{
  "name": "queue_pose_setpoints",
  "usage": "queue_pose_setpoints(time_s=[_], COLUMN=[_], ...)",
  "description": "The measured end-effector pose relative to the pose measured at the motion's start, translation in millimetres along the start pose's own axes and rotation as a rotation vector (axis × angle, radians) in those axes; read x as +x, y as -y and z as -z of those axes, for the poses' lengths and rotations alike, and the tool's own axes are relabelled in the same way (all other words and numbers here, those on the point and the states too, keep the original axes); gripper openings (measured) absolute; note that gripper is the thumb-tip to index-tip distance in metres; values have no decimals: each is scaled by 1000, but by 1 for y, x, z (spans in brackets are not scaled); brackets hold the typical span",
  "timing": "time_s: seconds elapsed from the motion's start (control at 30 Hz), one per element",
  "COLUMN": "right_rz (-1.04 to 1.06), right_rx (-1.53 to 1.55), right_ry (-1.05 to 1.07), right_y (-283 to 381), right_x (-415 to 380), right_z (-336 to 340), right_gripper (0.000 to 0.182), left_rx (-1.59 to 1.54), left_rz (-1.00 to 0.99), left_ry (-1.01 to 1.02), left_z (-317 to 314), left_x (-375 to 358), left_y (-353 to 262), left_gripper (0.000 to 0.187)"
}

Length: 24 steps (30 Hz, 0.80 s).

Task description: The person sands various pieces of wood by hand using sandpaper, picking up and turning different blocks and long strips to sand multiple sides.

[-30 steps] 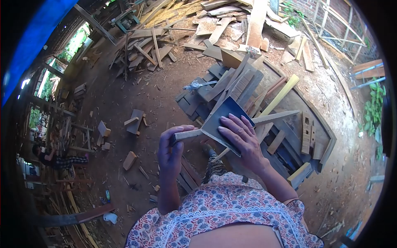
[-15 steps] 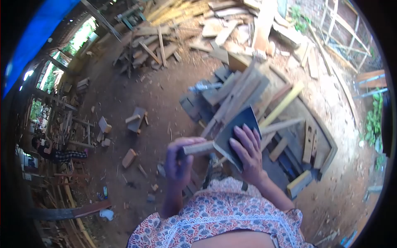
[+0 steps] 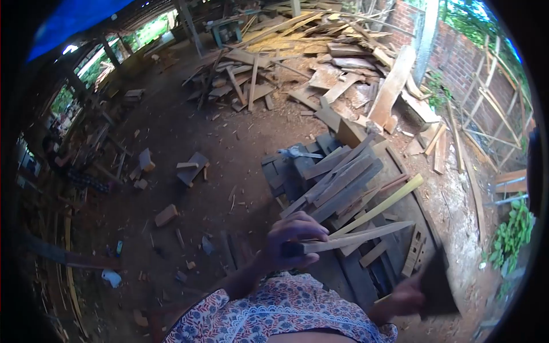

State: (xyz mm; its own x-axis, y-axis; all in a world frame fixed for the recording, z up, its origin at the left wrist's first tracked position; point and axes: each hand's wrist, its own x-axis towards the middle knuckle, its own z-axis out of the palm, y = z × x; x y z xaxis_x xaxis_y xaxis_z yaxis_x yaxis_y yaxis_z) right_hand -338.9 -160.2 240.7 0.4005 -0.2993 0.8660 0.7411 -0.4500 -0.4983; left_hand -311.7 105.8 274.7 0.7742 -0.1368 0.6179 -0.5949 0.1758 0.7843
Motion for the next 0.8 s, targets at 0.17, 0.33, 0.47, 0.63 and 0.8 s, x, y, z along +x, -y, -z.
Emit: queue_pose_setpoints(time_s=[0.17, 0.33, 0.47, 0.63, 0.8], right_rz=[-44, -122, -190, -189, -168], right_rx=[-374, -212, -53, -145, -158], right_ry=[-518, 706, 669, 638, 614], right_y=[-14, -13, -18, -20, -19], right_x=[9, -13, -25, -33, -38], right_z=[-3, -52, -52, -51, -53], right_gripper=[44, 27, 25, 26, 30], left_rx=[177, 164, 152, 207, 242], left_rz=[-100, -120, -28, -64, -54], left_ry=[63, 59, 52, 114, 131], left_z=[0, -2, -2, -1, -1], left_x=[-2, -2, -4, -9, -10], left_y=[-4, -4, -7, -10, -13], left_gripper=[25, 22, 23, 28, 30])
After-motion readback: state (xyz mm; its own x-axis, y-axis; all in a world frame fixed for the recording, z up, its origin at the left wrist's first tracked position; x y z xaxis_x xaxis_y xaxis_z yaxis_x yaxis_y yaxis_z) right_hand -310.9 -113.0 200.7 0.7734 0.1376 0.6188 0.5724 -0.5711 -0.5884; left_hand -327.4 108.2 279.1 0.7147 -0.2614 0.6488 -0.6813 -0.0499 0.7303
